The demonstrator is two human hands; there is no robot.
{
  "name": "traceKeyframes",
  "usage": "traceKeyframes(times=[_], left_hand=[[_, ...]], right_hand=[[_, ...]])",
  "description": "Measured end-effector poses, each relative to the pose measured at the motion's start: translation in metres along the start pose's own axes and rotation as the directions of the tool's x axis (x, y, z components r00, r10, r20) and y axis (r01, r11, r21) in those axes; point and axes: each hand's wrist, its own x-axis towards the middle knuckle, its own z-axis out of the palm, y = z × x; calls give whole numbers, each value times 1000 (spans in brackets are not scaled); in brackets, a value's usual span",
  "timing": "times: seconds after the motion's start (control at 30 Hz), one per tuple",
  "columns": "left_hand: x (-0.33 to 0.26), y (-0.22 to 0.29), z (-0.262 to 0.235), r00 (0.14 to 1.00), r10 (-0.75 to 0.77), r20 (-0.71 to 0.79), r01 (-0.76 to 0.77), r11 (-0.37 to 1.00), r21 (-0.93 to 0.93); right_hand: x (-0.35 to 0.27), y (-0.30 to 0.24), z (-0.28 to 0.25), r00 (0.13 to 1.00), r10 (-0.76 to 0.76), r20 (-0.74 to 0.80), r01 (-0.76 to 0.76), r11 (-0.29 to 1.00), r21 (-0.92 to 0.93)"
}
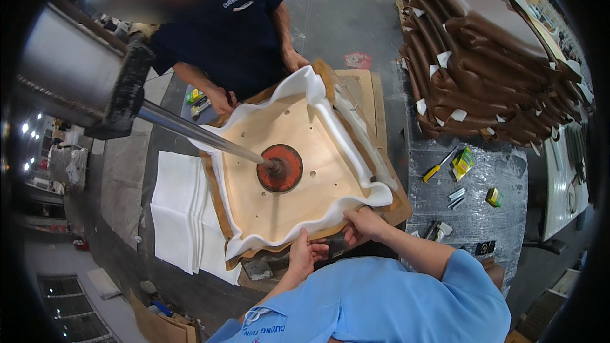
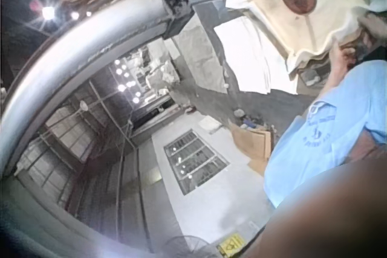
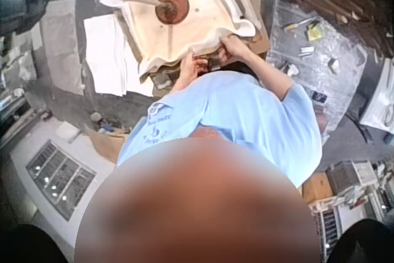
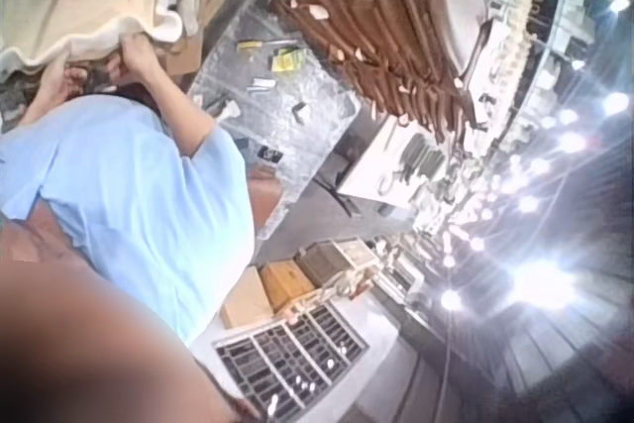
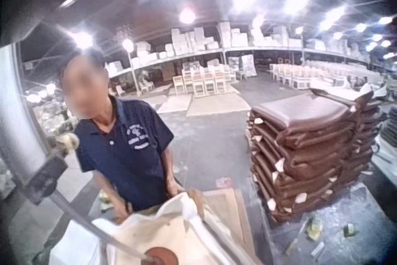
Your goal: The person staples white fabric onto a chair base using a staple gun while a coworker assists by holding the fabric. The person then places a brown leather cover over the chair and continues stapling the fabric around the edges.
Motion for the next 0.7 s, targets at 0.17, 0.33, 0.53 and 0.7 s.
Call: traceKeyframes(times=[0.17, 0.33, 0.53, 0.7], left_hand=[[3, -22, -4, 980, 192, -45, -190, 981, 47], [8, -33, -11, 955, 291, -58, -283, 952, 117], [8, -20, -16, 976, 215, 22, -216, 974, 72], [8, -10, -25, 978, 191, 87, -204, 959, 195]], right_hand=[[-5, 5, -1, 997, -75, -19, 74, 997, -13], [-6, 23, -4, 962, -268, -45, 250, 938, -241], [-3, 39, 2, 921, -386, -55, 377, 917, -134], [-3, 69, 22, 842, -508, -184, 537, 823, 184]])
